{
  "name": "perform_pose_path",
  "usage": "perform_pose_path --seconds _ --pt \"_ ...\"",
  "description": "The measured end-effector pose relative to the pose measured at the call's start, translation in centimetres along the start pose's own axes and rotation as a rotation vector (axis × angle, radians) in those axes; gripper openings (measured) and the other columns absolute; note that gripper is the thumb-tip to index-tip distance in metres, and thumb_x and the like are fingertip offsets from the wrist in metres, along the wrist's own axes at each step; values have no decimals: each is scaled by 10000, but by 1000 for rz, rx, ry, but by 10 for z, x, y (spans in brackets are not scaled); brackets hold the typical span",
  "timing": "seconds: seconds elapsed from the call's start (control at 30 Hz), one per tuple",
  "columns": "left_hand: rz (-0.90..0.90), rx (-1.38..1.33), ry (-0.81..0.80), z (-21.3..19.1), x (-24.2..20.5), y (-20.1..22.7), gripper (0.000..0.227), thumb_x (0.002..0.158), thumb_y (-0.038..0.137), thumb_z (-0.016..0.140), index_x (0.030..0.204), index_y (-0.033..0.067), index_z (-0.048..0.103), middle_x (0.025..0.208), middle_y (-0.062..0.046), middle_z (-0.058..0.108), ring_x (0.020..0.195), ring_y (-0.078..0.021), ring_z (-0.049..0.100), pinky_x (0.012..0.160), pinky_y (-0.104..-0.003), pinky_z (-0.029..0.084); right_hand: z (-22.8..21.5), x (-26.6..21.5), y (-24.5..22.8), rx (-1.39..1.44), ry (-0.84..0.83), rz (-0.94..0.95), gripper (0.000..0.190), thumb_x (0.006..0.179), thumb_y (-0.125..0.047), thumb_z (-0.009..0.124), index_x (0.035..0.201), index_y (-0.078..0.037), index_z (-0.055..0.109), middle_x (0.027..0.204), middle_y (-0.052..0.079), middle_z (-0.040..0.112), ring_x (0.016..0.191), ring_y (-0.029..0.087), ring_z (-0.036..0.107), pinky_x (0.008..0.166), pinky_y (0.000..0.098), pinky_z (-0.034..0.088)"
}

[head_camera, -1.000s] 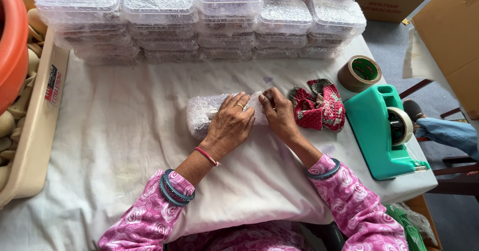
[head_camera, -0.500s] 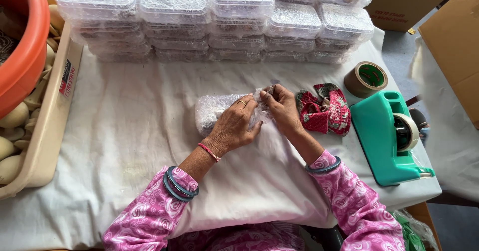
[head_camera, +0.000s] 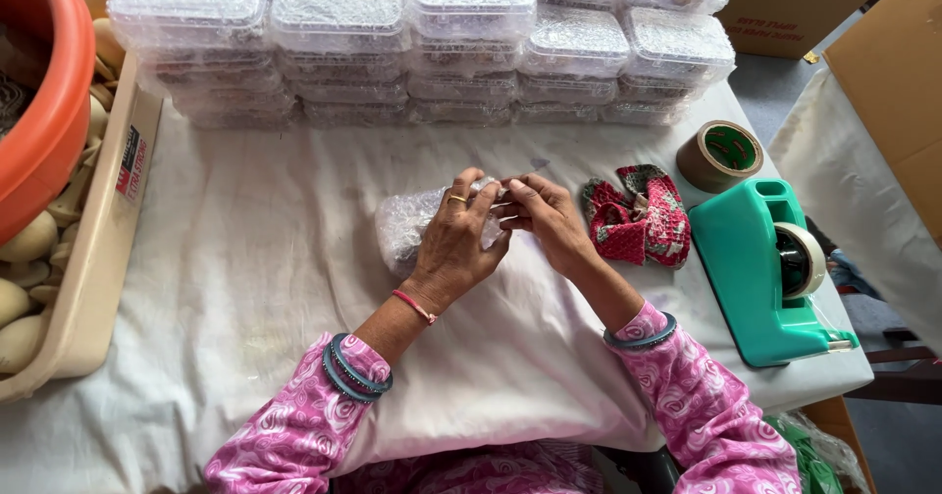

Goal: The person wraps a small item in bubble wrap and secures it with tape. Then, the person picks up a small patterned wooden block and wipes it with a cloth. The wrapped item is placed on a stack of similar items.

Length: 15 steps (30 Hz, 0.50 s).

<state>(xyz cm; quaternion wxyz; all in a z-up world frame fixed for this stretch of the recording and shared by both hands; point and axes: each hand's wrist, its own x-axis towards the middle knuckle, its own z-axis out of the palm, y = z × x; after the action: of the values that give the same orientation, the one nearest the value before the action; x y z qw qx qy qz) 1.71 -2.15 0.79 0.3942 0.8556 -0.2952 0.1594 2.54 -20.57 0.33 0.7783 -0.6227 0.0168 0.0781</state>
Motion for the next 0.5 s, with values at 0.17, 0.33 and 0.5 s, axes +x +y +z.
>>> perform_pose_path --seconds 0.17,0.33,0.5 --pt "-21 -31 82 -2 -2 -7 675 840 147 764 1431 15 466 1384 -192 507 1229 -375 609 997 -439 571 -21 7 15 -172 -196 -143 294 1051 -104 567 1311 16 632 1257 111 715 1135 152 675 980 317 539" --pt "-202 -216 45 -13 -3 -5 705 873 97 686 1514 42 397 1410 -183 500 1173 -323 685 970 -381 607 -10 -1 18 -63 -383 -200 462 955 -112 708 1385 -55 549 1372 51 627 1199 128 624 1033 321 524" --pt "-49 279 51 -48 -5 14 801 784 223 811 1474 74 432 1415 -128 460 1328 -328 503 1137 -577 377 -1 -8 19 -473 -188 -309 461 929 -211 784 1357 -108 646 1381 47 650 1251 163 600 954 346 543"
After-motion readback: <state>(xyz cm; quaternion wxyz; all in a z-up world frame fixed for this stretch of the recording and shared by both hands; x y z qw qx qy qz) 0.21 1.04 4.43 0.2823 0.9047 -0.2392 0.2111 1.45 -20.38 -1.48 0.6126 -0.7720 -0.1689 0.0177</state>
